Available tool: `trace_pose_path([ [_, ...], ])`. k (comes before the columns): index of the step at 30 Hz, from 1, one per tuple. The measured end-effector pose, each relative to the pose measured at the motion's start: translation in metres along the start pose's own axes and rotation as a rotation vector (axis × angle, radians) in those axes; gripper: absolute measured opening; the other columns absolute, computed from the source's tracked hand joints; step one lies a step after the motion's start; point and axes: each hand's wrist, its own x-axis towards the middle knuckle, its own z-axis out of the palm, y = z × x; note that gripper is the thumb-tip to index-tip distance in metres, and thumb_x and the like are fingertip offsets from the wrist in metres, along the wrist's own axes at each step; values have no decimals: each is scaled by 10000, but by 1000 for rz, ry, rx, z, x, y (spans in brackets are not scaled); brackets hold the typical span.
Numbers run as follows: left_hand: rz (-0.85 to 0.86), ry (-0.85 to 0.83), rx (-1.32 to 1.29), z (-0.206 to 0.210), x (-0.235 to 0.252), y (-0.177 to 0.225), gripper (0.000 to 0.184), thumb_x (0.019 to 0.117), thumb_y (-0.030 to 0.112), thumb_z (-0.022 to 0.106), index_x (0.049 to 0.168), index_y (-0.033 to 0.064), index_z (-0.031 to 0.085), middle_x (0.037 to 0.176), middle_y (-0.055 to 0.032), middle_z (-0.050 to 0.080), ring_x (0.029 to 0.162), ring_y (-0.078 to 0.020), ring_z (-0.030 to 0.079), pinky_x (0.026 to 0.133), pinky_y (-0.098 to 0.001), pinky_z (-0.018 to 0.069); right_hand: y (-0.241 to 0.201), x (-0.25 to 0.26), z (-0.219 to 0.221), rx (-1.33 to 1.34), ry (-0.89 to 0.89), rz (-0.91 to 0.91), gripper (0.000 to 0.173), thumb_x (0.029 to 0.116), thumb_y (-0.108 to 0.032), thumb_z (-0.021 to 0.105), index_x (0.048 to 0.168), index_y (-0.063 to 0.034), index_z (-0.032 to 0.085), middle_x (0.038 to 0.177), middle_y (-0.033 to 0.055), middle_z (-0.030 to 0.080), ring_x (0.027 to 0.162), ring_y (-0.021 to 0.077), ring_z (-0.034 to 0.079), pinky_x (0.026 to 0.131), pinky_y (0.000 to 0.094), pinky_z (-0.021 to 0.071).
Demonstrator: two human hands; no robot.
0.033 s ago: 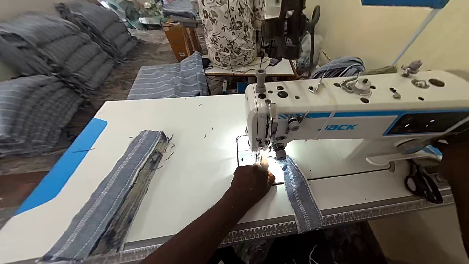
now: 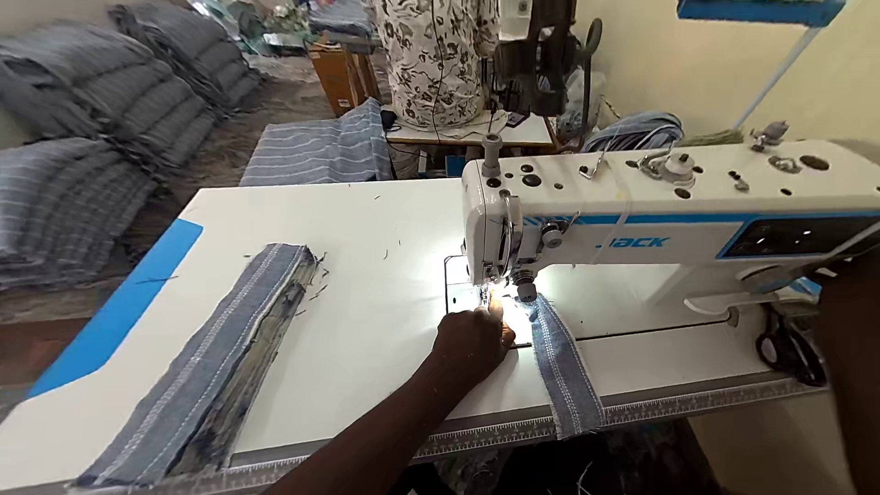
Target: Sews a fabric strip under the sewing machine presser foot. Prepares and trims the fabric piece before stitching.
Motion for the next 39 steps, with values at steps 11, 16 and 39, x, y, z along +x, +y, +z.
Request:
trace_pose_path([
  [11,-370,-338,-1186,-34,-138,25,491,1111,424,376,1059,97,738,751,4,700,589,-105,650,545,-316,574,-96,-253,51,266,-1105,-221,315,890,-413,792,832,-109,735,875,12,706,804,106,669,688,320,583],
  [16,-696,-319,-1898,-29,-96,41,393,1133,297,328,1468,102,387,924,-117,670,685,-203,686,622,-336,614,-134,-275,50,515,-1416,-477,367,947,-315,757,744,-35,633,759,101,620,695,172,613,608,330,522],
  [39,-381,-311,-1236,-15,-147,62,593,1090,114,434,1594,-76,186,1449,-176,573,1267,-95,614,1092,-285,492,-144,-264,172,-311,-850,-381,518,830,-67,731,1341,-51,648,1168,118,579,892,209,636,678,335,566],
])
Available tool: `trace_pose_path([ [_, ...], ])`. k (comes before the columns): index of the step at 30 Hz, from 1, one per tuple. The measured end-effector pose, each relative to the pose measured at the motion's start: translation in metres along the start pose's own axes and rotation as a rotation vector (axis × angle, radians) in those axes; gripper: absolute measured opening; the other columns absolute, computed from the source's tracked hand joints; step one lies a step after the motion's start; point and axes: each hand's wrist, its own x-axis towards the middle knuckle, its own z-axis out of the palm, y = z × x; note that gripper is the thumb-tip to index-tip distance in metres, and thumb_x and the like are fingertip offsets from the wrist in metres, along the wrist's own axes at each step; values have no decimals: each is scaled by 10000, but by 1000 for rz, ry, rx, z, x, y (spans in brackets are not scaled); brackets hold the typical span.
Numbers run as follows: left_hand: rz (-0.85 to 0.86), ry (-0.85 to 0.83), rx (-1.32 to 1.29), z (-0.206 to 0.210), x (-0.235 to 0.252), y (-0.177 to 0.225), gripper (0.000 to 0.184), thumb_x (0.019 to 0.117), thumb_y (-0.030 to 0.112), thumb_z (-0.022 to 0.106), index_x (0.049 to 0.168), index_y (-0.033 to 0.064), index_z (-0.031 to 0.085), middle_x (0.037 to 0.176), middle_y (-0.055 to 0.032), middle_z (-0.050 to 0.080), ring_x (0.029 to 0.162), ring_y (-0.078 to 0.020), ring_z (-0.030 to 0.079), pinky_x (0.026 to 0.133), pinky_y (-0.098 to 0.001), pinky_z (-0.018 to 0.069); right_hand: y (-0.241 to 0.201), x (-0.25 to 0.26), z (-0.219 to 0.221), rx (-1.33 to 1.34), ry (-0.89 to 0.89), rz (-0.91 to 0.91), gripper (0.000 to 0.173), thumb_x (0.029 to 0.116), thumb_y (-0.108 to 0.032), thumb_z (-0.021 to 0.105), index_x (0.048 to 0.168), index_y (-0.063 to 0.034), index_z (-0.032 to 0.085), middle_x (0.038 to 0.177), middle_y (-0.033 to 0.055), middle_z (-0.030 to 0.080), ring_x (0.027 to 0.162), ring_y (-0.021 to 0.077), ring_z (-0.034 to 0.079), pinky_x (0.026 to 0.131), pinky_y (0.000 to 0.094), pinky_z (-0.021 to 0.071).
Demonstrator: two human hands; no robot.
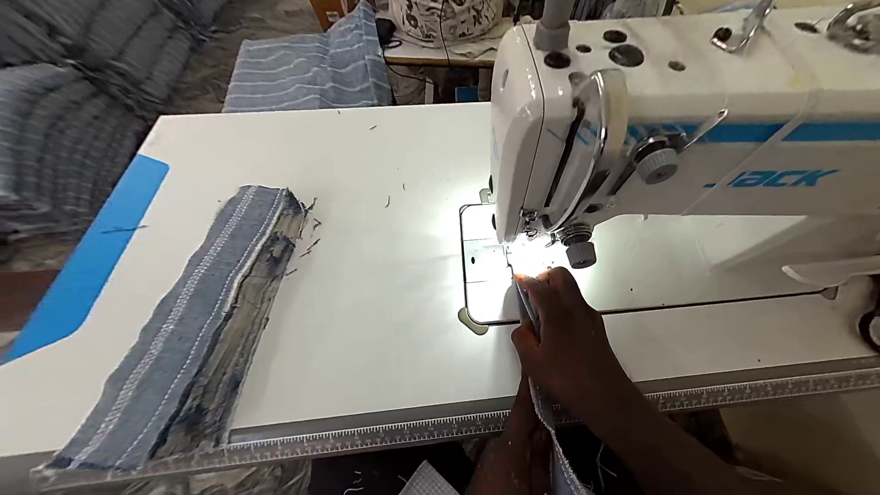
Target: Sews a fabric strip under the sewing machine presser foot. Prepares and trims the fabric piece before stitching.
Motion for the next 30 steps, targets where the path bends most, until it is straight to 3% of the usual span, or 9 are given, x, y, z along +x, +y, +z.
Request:
trace_pose_path([
  [3,-13,-7,1,0,0,2,583,1100,134,423,1589,-84,193,1442,-174,578,1231,-82,631,1057,-269,515,0,0,-1,4,-13,9,517,830,-74,719,1342,-54,651,1175,110,578,905,205,633,685,332,562],
  [4,-46,-16,-4,-1,-1,4,589,1102,146,426,1601,-55,187,1382,-137,621,1084,-51,682,933,-251,575,0,0,-1,6,-16,14,520,828,-76,723,1342,-55,650,1175,112,577,908,205,632,688,333,561],
  [5,-81,-14,-27,-1,-1,5,590,1102,149,431,1610,-23,184,1233,-106,672,810,-51,691,693,-261,613,0,0,-1,5,-24,19,520,833,-83,727,1347,-59,649,1180,110,576,916,202,633,695,331,564],
  [7,-127,-43,-67,-2,-1,6,602,1106,153,414,1627,18,144,1071,-94,679,574,-97,611,512,-310,577,1,1,-1,11,-31,18,529,830,-86,738,1351,-65,650,1176,106,579,920,198,634,696,328,565],
  [11,-109,-54,-25,-3,-2,5,573,1105,156,408,1607,-17,192,851,-65,648,514,-115,584,475,-315,566,2,3,0,6,-41,16,542,815,-89,730,1352,-69,653,1156,86,577,921,187,627,701,319,562],
  [14,-25,6,380,-7,3,25,489,1067,176,428,1487,-74,425,770,-72,665,603,-161,621,578,-333,550,2,4,-3,19,-56,14,546,811,-91,738,1351,-71,656,1167,93,582,926,189,633,706,322,565],
  [19,81,14,925,-19,24,45,352,1018,204,433,1217,6,645,737,-84,686,607,-274,694,529,-432,554,8,9,-6,75,-81,14,495,817,-104,733,1310,-86,685,1097,65,591,754,120,596,619,282,531],
  [25,27,-28,1103,-28,60,46,196,993,247,552,1086,111,658,673,-22,628,599,-220,671,515,-382,539,14,31,-7,125,-112,70,344,825,-180,726,1164,-124,750,943,27,617,683,116,583,579,319,509],
  [30,58,-1,1043,-43,65,46,246,1032,362,507,1046,168,658,698,14,615,628,-178,656,530,-379,533,13,38,-7,122,-117,114,300,829,-191,724,1121,-121,733,919,24,655,726,135,622,633,366,535],
])
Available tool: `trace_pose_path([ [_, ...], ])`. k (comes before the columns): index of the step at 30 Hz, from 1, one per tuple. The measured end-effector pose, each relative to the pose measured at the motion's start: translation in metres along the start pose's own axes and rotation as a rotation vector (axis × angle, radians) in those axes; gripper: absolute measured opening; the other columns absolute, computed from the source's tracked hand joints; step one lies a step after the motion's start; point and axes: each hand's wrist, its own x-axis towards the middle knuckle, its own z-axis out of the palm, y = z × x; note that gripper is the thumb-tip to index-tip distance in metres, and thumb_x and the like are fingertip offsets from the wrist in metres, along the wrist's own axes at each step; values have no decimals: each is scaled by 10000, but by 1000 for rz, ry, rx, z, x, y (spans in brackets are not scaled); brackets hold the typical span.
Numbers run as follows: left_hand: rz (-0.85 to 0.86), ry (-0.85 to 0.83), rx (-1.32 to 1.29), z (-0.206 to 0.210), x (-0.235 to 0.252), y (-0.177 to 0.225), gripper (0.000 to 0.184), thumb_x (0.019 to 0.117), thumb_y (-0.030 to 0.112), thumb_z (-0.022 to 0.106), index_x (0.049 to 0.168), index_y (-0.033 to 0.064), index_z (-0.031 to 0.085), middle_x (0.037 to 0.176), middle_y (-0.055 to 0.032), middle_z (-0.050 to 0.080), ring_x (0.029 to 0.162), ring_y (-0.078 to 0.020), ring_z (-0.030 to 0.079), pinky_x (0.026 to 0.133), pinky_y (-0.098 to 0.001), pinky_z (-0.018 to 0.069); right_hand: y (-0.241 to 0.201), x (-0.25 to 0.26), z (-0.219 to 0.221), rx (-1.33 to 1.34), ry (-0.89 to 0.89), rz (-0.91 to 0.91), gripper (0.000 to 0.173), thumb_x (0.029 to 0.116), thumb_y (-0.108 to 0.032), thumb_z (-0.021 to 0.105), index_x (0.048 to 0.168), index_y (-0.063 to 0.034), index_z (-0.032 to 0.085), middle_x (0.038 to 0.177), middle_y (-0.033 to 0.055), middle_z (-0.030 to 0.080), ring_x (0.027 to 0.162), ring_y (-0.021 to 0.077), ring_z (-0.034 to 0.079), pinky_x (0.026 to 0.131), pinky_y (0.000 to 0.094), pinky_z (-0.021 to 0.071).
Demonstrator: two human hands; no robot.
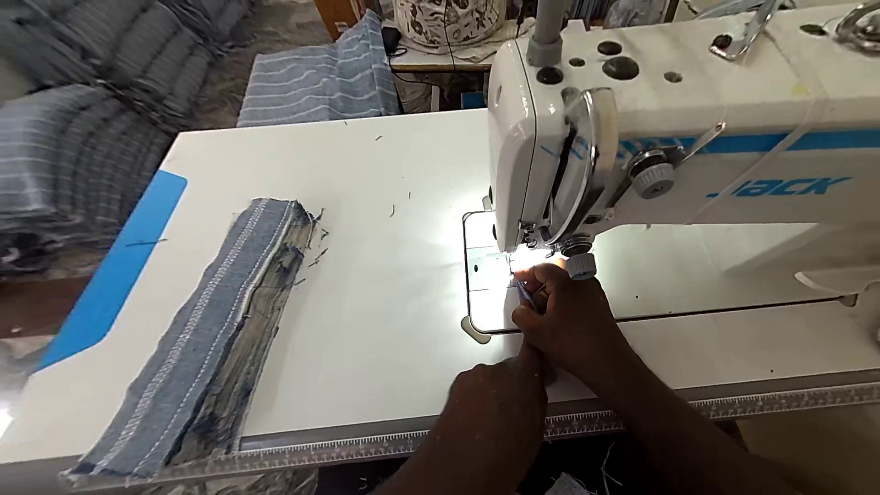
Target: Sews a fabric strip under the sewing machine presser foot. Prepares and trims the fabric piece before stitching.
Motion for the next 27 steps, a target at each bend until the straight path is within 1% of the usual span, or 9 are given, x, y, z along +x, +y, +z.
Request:
trace_pose_path([
  [2,64,189,-55,-4,-8,-21,348,1014,483,528,1039,213,746,759,43,652,673,-141,660,572,-378,563,5,-17,0,7,36,-62,282,838,-183,720,1111,-120,750,871,5,633,675,116,603,574,327,533],
  [4,50,292,-169,-7,-6,-41,337,1024,397,548,1203,184,740,878,37,703,738,-121,678,647,-367,597,12,-38,-2,85,48,-64,254,870,-202,726,1117,-167,774,864,-49,629,635,47,580,533,234,521],
  [6,-110,203,-537,-12,6,-46,334,1080,244,502,1374,123,605,940,50,750,703,-72,716,634,-288,636,18,-54,-6,253,46,-33,225,892,-222,727,1108,-203,787,877,-87,657,614,7,585,512,184,524],
  [9,-338,7,-1212,-19,29,-35,455,1075,200,546,1514,153,435,977,-62,748,736,-173,746,681,-318,651,22,-66,-11,523,29,73,209,919,-221,767,1125,-193,786,926,-55,709,651,81,652,542,240,583],
  [12,-350,-51,-1359,-15,31,-23,514,972,139,708,1433,147,481,908,-105,749,708,-222,750,633,-343,655,24,-75,-9,759,27,158,253,921,-164,770,1175,-157,778,926,34,735,662,164,662,548,277,572],
  [17,-405,-131,-1468,-12,10,-17,547,895,119,795,1368,125,522,894,-146,741,715,-283,752,661,-376,663,24,-84,-12,927,-16,247,315,895,-118,796,1208,-102,763,919,109,739,709,204,692,627,303,613],
  [22,-453,-136,-1525,-12,1,-14,428,944,45,721,1347,79,580,928,-153,742,757,-277,759,698,-366,663,21,-86,-13,918,-5,271,261,923,-81,756,1184,-81,766,894,130,740,686,204,705,625,310,626],
  [25,-439,-145,-1561,-10,-3,-14,451,977,19,667,1409,83,555,968,-158,747,783,-281,762,714,-361,661,21,-86,-14,916,6,293,255,908,-81,772,1163,-78,773,887,128,743,668,194,700,611,299,621],
  [27,-456,-113,-1567,-9,-4,-12,473,954,18,698,1402,94,568,946,-154,743,768,-279,759,712,-365,663,20,-87,-14,929,8,303,259,901,-74,778,1160,-71,773,885,133,741,669,194,697,611,295,618],
])
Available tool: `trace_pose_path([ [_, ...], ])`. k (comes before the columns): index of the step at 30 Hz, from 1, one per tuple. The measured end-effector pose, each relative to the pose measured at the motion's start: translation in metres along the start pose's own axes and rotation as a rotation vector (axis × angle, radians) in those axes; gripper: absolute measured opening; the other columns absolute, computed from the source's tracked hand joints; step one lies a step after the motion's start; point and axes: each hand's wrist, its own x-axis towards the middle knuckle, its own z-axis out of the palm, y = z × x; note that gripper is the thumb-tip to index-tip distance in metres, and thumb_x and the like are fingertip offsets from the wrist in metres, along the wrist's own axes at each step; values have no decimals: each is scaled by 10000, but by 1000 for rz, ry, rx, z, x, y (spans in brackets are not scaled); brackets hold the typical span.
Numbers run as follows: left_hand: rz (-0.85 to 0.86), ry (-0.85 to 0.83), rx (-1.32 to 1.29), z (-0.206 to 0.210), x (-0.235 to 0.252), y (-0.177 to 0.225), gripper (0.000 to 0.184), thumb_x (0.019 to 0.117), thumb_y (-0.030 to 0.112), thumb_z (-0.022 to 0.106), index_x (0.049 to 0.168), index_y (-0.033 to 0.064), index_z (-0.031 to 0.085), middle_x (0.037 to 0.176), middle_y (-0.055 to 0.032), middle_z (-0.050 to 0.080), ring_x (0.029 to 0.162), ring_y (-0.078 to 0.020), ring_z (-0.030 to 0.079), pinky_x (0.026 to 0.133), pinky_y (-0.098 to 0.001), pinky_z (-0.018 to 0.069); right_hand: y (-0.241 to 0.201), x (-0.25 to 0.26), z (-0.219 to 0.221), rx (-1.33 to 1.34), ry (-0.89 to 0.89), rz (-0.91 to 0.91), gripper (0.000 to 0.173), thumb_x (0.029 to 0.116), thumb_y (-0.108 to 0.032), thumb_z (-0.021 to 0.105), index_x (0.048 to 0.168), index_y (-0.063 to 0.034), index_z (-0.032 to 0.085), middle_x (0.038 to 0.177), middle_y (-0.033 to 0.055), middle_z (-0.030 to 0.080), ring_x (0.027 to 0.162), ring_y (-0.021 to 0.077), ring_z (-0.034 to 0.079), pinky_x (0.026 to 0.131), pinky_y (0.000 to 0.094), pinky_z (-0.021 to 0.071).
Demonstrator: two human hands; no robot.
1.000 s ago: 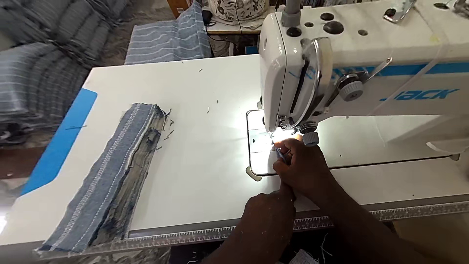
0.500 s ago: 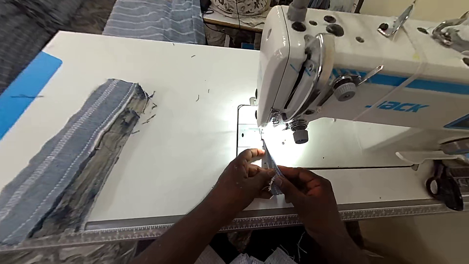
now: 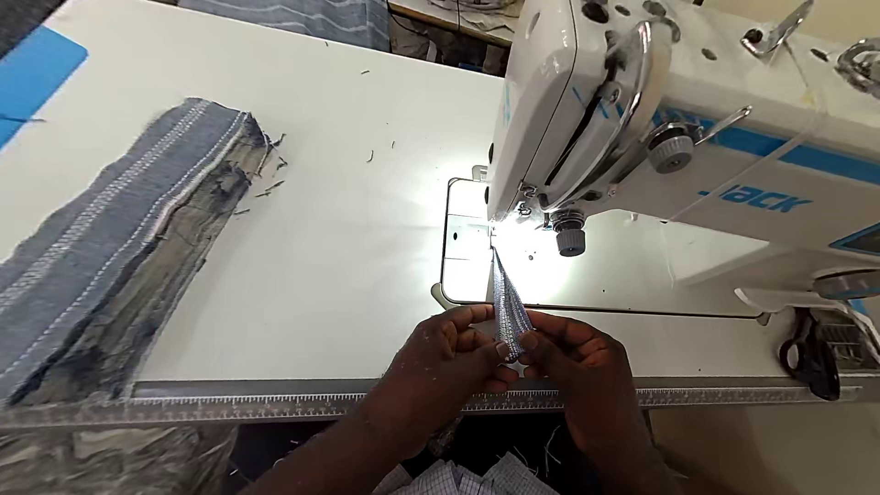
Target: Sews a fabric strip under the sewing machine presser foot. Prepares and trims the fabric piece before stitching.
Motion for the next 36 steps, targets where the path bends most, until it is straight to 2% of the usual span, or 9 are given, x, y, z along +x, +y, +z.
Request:
trace_pose_path([
  [8,-1,8,-32,2,-4,-2,135,954,84,720,1065,7,720,915,-158,752,746,-253,755,697,-340,655,1,-10,4,-451,27,-371,205,905,-177,756,1105,-184,802,955,-41,707,686,85,673,549,233,606],
  [13,2,-12,-35,1,-4,-3,132,978,81,686,1071,-8,713,898,-164,744,735,-236,747,695,-329,649,-2,-11,10,-853,44,-618,226,915,-182,666,1091,-164,806,950,-57,658,686,-32,592,538,131,522],
  [20,72,-131,-147,-9,-4,-7,205,1033,145,613,1109,-10,724,1020,-199,738,891,-287,752,845,-401,639,-1,-5,0,-751,-70,-578,232,918,-169,631,1075,-213,796,971,-89,637,701,-21,558,536,153,477],
  [23,18,-151,-104,-10,-3,-4,197,1054,181,579,1066,22,695,860,-136,695,638,-166,673,596,-257,596,4,8,-6,-774,-54,-727,334,865,-101,619,1112,-236,799,996,-71,592,825,14,554,637,177,491],
  [26,-52,-247,38,-11,-1,-1,372,1120,335,393,1035,68,638,684,-56,545,461,-65,436,413,-160,357,5,23,-8,-901,-74,-985,183,940,-149,681,1095,-178,773,1030,-3,614,986,137,561,823,278,497],
  [28,142,-160,440,-14,-4,-3,421,1121,368,374,972,108,670,650,-23,578,459,-80,467,419,-198,373,4,28,-7,-908,-58,-1047,178,923,-117,676,1048,-175,788,998,-4,640,990,157,579,822,297,502],
  [30,650,102,908,-21,-7,-18,264,1035,352,472,954,214,681,739,106,585,588,-9,533,502,-211,464,5,29,-7,-855,-34,-1035,179,914,-104,676,1027,-176,795,992,-4,650,980,143,590,808,287,513],
  [34,1156,255,1182,-27,1,-18,417,968,432,668,1250,126,654,1156,-28,621,1026,-145,604,880,-345,520,9,29,-6,-725,23,-963,146,917,-125,685,997,-158,802,981,-12,638,953,102,583,793,238,511],
  [36,1246,254,1223,-26,6,-14,332,1002,354,645,1219,106,679,1137,-50,645,1029,-182,614,861,-359,505,10,29,-4,-676,35,-951,132,907,-121,687,977,-137,797,976,-9,641,944,101,587,790,242,515],
])
